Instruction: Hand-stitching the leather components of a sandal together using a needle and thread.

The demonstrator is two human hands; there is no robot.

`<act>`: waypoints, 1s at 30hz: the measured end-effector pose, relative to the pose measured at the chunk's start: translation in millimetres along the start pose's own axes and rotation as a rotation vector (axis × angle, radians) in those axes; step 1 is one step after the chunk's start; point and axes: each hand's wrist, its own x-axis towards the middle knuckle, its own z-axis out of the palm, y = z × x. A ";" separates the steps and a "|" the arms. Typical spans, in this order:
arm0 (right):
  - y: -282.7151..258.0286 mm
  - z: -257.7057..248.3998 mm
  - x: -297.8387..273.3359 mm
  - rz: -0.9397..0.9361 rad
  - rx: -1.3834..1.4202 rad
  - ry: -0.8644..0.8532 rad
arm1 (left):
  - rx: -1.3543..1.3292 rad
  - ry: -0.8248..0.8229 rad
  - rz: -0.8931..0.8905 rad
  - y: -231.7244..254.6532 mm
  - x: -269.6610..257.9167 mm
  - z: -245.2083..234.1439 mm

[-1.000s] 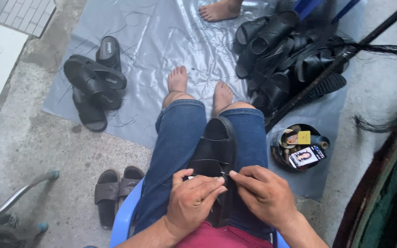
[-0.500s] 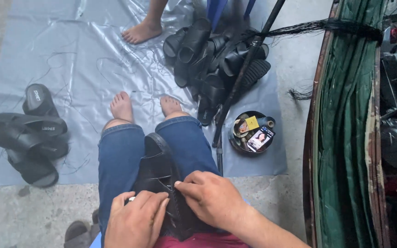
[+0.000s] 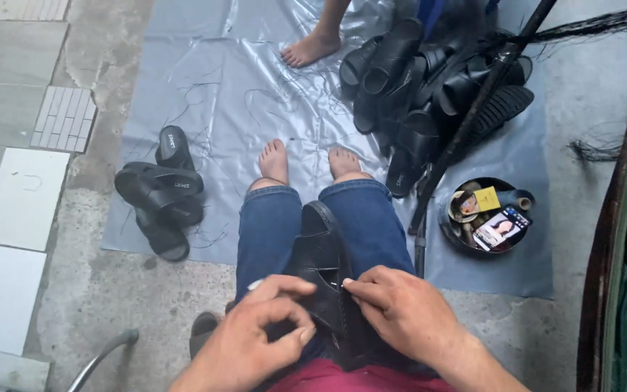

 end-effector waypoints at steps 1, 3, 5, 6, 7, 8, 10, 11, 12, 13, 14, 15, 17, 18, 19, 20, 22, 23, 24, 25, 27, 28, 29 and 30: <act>0.5 1.5 -0.8 -0.010 0.000 0.010 | -0.225 0.034 0.096 -2.5 1.6 3.2; -0.4 0.0 0.0 0.001 0.008 0.012 | -0.495 0.036 0.013 -0.9 12.1 16.0; -1.0 -0.3 -0.1 0.013 0.013 0.013 | -0.767 0.038 -0.068 -3.0 18.4 28.4; -0.2 0.8 -0.5 0.015 0.010 0.027 | -0.642 0.107 -0.005 -5.8 20.6 34.2; 0.7 1.7 -0.6 0.016 0.006 0.041 | -0.517 0.176 0.057 -8.5 23.1 39.9; 0.8 1.0 -1.0 0.011 0.007 0.042 | -0.516 0.182 0.058 -11.5 23.7 42.3; 0.9 1.2 -1.6 0.003 0.038 0.045 | 0.142 0.413 0.210 -19.0 23.9 47.7; 0.7 1.2 0.2 -0.005 0.043 0.037 | 0.140 0.421 0.200 -20.1 26.0 47.3; -1.4 2.4 -0.6 -0.018 0.052 0.079 | 0.132 0.380 0.099 -22.1 26.0 47.6; -3.1 3.7 -1.6 -0.029 0.060 0.120 | 0.124 0.338 -0.001 -24.1 26.4 48.2; -4.7 6.7 -3.2 -0.025 0.068 0.111 | 0.121 0.332 -0.012 -25.2 27.5 50.3; -6.6 9.4 -5.1 0.013 0.087 0.122 | 0.112 0.368 -0.023 -26.1 28.1 52.5; -8.2 12.6 -7.4 0.044 0.097 0.134 | 0.097 0.413 -0.026 -25.1 30.5 53.1; -8.0 13.9 -8.2 0.027 0.076 0.151 | 0.149 0.369 0.006 -23.3 31.3 51.5; -7.8 15.1 -9.1 0.011 0.055 0.167 | 0.201 0.325 0.037 -21.4 32.0 49.9; -7.8 15.1 -9.2 0.009 0.054 0.162 | 0.197 0.327 0.034 -15.6 30.2 46.0; -8.1 14.8 -9.8 0.023 0.019 0.159 | 0.364 0.191 0.121 -3.5 27.1 37.6; -8.1 13.5 -9.1 0.024 0.016 0.160 | 0.363 0.190 0.125 -6.1 27.0 37.0; -7.4 12.0 -8.6 0.022 0.020 0.133 | 0.418 0.212 0.309 -8.5 27.3 36.8; -6.9 10.1 -8.1 0.021 0.024 0.105 | 0.470 0.231 0.493 -10.4 27.6 36.5; -5.3 5.6 -8.7 0.064 -0.055 0.015 | 0.354 0.178 0.441 -6.6 30.3 26.2; -6.2 5.0 -12.8 0.120 -0.116 -0.096 | 0.227 0.108 0.367 -6.0 28.9 23.4; -7.2 -7.0 -10.7 0.125 -0.115 -0.096 | 0.227 0.103 0.368 -9.1 33.4 22.6; -8.3 -19.0 -8.1 0.274 -0.127 -0.298 | 0.076 0.082 0.257 -12.3 37.4 21.4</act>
